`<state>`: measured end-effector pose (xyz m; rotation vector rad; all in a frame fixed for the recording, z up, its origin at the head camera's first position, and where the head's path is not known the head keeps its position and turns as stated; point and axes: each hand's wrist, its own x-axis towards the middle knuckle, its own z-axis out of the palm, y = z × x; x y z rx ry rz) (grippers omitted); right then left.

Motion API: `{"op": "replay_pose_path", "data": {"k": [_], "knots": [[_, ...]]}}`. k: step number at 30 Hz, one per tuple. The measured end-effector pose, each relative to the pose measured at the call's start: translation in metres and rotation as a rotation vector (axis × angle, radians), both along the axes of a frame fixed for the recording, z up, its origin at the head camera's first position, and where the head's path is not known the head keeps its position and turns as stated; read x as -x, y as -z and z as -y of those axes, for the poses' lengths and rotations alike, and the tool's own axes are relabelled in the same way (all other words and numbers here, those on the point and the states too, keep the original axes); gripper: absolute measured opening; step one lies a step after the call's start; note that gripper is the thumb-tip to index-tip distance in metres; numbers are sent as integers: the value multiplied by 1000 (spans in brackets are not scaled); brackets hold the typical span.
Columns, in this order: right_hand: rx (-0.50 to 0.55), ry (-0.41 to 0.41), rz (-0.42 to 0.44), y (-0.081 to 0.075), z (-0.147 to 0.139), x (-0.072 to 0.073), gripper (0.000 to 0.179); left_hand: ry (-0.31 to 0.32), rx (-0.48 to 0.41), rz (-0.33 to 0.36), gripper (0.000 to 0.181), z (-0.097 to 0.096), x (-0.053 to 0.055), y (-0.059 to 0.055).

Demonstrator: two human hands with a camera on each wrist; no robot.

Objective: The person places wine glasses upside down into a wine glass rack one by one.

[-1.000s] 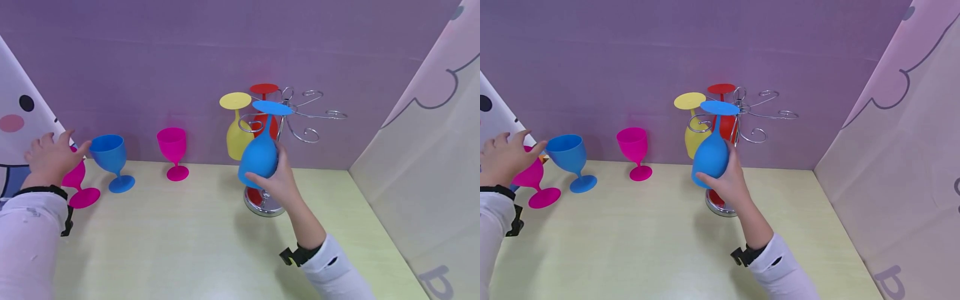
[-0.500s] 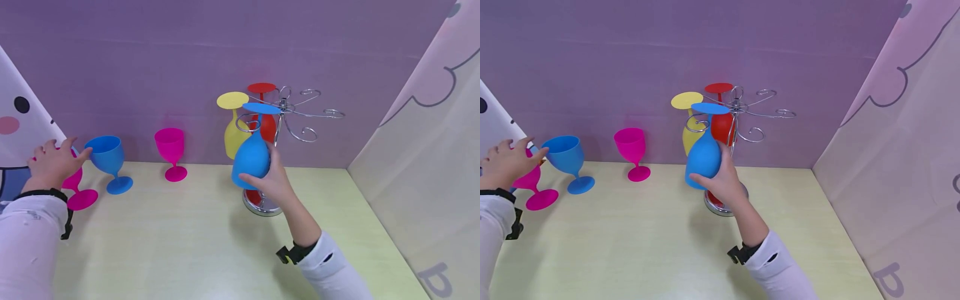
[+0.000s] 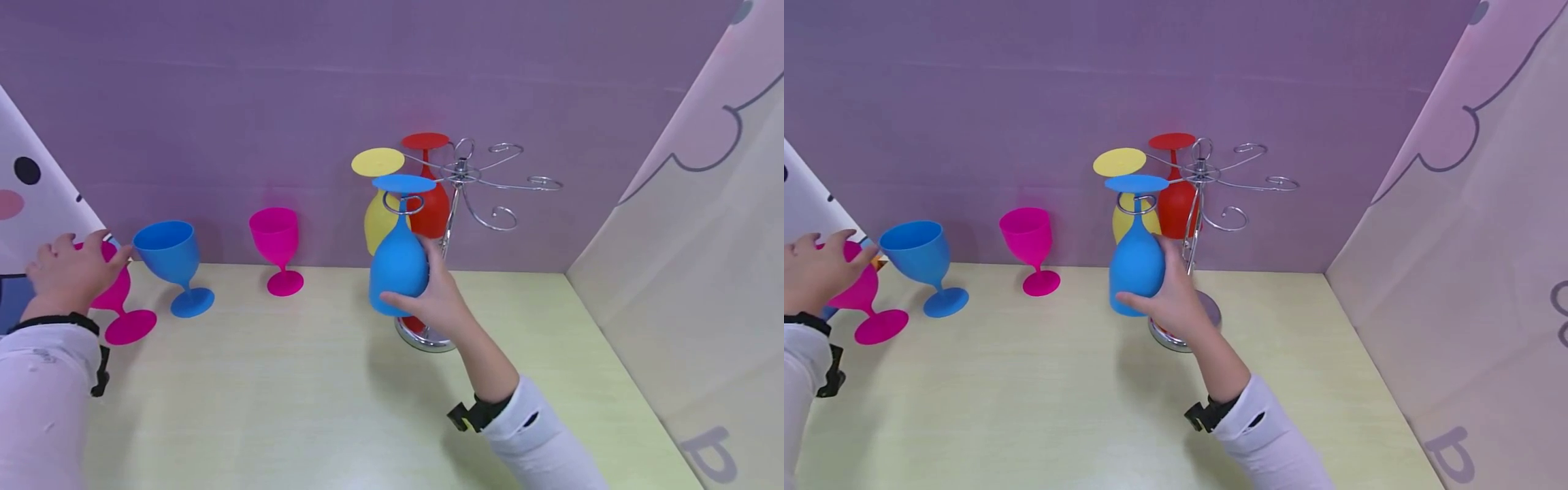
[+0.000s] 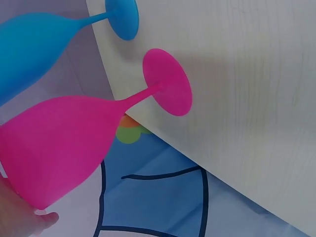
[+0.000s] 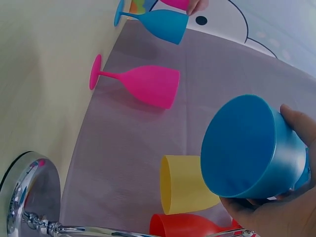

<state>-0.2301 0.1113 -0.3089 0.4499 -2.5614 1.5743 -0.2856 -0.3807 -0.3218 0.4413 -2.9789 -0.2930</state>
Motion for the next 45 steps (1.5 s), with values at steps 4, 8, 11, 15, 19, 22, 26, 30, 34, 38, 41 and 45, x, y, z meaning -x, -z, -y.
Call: {"op": "replay_pose_path", "data": {"k": [4, 8, 11, 15, 19, 22, 26, 30, 34, 38, 41, 45], "knots": [[-17, -17, -8, 1, 1, 0, 95, 0, -3, 4, 74, 3, -3, 2], [-41, -32, -33, 6, 2, 1, 96, 3, 8, -5, 75, 7, -1, 4], [-50, -38, -42, 6, 2, -1, 97, 6, 11, -1, 76, 9, 1, 5], [-47, -33, -50, 5, 1, -5, 98, 8, 22, 14, 75, 10, 4, 6], [-45, -32, -52, 6, 0, -8, 98, 1, 52, 32, 73, 11, 5, 6], [-43, -40, -52, 8, -1, -8, 98, 3, 64, 37, 71, 10, 3, 5], [-42, -32, -54, 12, -4, -8, 98, 16, 44, 28, 69, 6, -1, 2], [-43, -15, -60, 15, -7, -8, 99, 32, 31, 21, 67, 1, -5, -1], [-43, -14, -58, 15, -8, -9, 99, 39, 25, 26, 67, 1, -7, -2], [-27, -29, -49, 6, -5, -17, 97, 32, 23, 28, 71, 2, -3, 1], [-24, -30, -40, -3, -2, -25, 95, 31, 18, 15, 73, 4, 0, 4], [-30, -14, -21, -3, -1, -25, 94, 38, 5, -8, 74, 6, 0, 7]]}}
